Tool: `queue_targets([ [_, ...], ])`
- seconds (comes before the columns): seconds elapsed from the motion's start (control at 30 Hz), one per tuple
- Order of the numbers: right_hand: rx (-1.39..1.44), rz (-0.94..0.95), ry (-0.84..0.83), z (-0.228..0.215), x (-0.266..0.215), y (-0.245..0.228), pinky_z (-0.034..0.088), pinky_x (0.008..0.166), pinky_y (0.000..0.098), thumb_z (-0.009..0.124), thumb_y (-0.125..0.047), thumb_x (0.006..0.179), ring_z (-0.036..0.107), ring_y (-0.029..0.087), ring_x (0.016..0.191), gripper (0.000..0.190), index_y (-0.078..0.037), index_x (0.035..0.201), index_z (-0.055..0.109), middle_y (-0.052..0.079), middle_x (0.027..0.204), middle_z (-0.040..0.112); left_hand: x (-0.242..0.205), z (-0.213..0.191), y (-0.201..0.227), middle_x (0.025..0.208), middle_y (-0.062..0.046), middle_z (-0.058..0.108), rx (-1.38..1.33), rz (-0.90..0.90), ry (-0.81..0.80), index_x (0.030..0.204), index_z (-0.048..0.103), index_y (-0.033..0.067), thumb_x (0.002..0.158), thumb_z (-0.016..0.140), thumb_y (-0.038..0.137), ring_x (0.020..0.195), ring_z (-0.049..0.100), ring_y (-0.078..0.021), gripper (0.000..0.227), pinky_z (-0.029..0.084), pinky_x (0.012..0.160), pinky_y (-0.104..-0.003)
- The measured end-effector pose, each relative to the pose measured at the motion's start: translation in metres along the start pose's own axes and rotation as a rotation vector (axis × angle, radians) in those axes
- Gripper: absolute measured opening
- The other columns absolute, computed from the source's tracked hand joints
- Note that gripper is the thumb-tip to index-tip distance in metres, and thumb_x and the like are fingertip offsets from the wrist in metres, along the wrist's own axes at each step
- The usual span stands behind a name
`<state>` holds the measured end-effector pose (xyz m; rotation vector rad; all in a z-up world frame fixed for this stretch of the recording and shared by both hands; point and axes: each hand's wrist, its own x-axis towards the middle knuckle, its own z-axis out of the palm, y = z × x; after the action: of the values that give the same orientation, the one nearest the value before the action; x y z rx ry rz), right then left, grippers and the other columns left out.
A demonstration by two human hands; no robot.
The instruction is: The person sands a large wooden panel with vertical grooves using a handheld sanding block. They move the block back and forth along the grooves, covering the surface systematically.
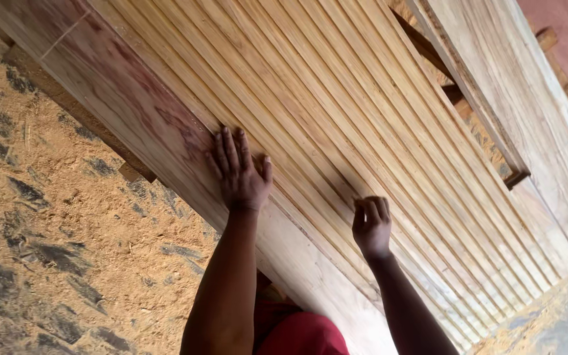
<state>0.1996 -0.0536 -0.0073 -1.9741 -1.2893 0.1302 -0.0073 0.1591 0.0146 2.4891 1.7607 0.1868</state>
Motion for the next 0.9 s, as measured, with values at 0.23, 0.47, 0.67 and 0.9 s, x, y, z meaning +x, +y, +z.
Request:
queue_targets([
  [0.23,-0.055,-0.112,0.011,0.020,0.033,-0.011,0.051,0.078,0.0445,0.065,0.007,0.089,0.060,0.034,0.089,0.012,-0.001,0.098,0.066,0.015,0.095,0.064,-0.004,-0.001,0.005,0.171,-0.020,0.022,0.016,0.034,0.070,0.166,0.025,0.0097,0.104,0.047,0.053,0.159,0.021,-0.0368,0.078,0.015,0.128,-0.061],
  [0.47,0.002,-0.154,0.013,0.077,0.084,-0.034,0.049,0.084,0.0501,0.066,0.001,0.090,0.058,0.039,0.093,0.005,-0.001,0.094,0.064,0.017,0.097,0.063,-0.003,0.008,0.002,0.169,-0.022,0.024,-0.138,0.028,0.142,0.162,0.029,0.0052,0.098,0.052,0.049,0.158,0.021,-0.0415,0.081,0.017,0.128,-0.058],
  [0.67,0.000,-0.363,0.036,0.179,0.196,-0.070,0.050,0.091,0.0505,0.064,-0.006,0.082,0.059,0.042,0.097,0.016,-0.002,0.096,0.068,0.020,0.098,0.064,-0.001,0.009,0.006,0.170,-0.026,0.027,-0.142,0.024,0.181,0.161,0.037,0.0021,0.098,0.054,0.044,0.161,0.019,-0.0422,0.078,0.015,0.130,-0.058],
  [0.9,-0.069,-0.322,0.004,0.088,0.109,-0.036,0.052,0.094,0.0502,0.072,-0.014,0.096,0.065,0.037,0.103,0.017,-0.003,0.108,0.074,0.017,0.111,0.072,0.000,0.011,0.012,0.170,-0.027,0.026,-0.152,-0.002,0.107,0.163,0.034,0.0018,0.096,0.055,0.045,0.160,0.017,-0.0422,0.082,0.012,0.128,-0.059],
])
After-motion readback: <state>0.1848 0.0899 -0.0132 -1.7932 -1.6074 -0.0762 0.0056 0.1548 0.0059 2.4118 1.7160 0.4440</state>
